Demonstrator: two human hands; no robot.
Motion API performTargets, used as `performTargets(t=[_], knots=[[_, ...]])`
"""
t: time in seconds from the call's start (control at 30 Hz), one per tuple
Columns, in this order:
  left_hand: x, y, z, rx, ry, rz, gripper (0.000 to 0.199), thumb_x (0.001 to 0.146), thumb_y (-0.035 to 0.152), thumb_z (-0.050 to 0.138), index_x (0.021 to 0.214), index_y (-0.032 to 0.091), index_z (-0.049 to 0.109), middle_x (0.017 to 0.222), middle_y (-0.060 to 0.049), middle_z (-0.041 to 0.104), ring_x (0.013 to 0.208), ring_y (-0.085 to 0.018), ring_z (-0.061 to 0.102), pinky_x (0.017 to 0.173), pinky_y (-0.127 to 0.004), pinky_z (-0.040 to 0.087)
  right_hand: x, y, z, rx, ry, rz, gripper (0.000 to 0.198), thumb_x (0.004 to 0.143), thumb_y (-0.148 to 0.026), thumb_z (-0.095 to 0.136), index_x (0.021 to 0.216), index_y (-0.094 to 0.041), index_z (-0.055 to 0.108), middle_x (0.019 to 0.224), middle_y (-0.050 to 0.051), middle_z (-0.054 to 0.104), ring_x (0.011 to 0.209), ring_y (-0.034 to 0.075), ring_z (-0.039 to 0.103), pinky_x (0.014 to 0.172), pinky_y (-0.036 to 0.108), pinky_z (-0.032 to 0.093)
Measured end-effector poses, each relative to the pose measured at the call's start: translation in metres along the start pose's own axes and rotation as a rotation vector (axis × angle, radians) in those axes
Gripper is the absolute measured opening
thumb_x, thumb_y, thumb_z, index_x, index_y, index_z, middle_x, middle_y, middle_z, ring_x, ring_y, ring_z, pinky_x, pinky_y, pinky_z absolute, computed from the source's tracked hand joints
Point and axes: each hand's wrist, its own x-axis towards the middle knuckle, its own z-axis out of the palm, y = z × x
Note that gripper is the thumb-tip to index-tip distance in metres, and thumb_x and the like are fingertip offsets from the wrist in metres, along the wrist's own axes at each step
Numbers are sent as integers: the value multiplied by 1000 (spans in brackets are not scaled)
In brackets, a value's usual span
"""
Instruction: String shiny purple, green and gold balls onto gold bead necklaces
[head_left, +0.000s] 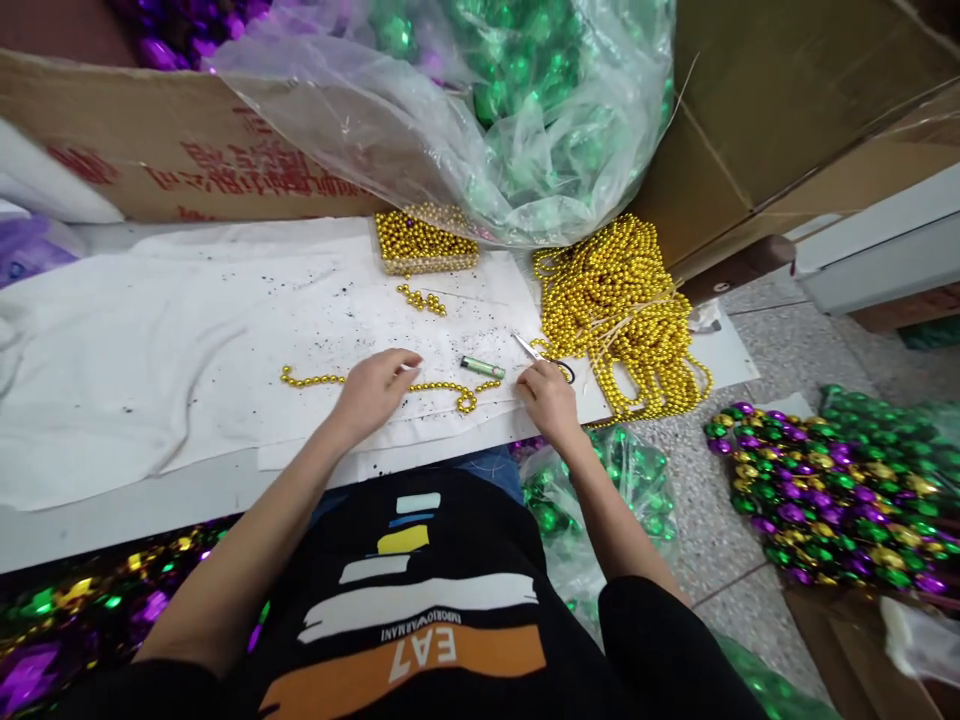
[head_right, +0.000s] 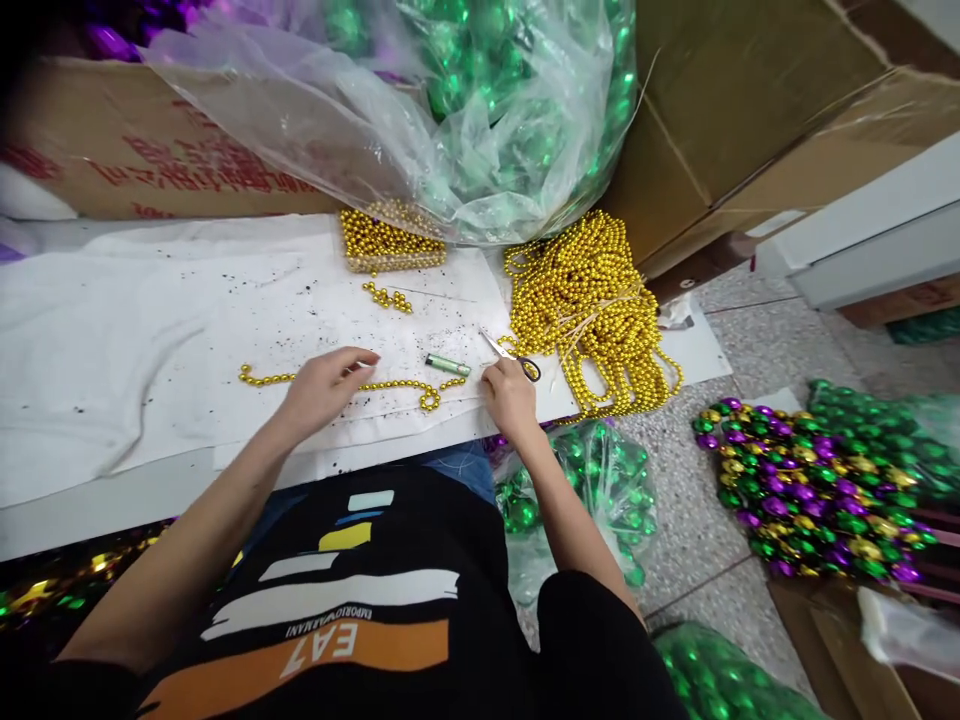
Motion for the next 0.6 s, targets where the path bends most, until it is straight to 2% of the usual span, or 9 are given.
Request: performTargets(t=[0.1,0.2,0.27,0.33,0.4,0.47,0.6], knots=[[7,23,28,-104,-84,11,19,90,30,57,91,22,73,92,-5,75,84,-21,66,76,-30,46,-1,-6,-21,278,-11,0,13,88,-20,55,78,-21,63,80,4,64,80,20,60,72,31,46],[17,44,58,-285,-189,46,19,89,29,56,84,21,73,81,-4,73,78,-19,65,72,-28,46,-2,-20,-39,561,-98,-18,14,89,-27,54,80,-21,63,72,0,64,66,16,59,64,28,45],[23,53,75,-462,-309,73,19,86,30,57,77,18,69,74,-4,71,74,-17,64,70,-26,47,0,-28,-45,555,-92,-42,16,90,-30,55,79,-21,64,68,-1,63,62,15,57,62,27,43],[27,56,80,-614,-433,33,23,84,35,60,70,17,65,62,-2,63,62,-14,59,61,-24,46,2,-29,-49,428,-2,-74,19,91,-30,54,79,-21,65,70,1,65,65,16,59,64,28,43],[27,52,70,-644,-500,-32,25,82,38,63,69,16,64,54,1,55,48,-10,48,49,-22,39,2,-23,-51,276,79,-115,21,94,-30,51,81,-21,66,75,3,68,70,18,61,67,29,43],[23,44,47,-552,-497,-48,23,81,36,64,69,17,65,54,1,54,43,-8,40,43,-20,31,0,-14,-52,152,115,-147,25,96,-28,47,84,-22,68,77,5,69,73,18,62,69,29,42],[6,31,-11,-324,-516,-37,22,80,32,63,63,18,64,61,-2,60,49,-10,44,47,-21,30,-2,-1,-49,7,124,-190,27,96,-23,44,86,-22,70,68,4,64,64,17,56,62,28,35]])
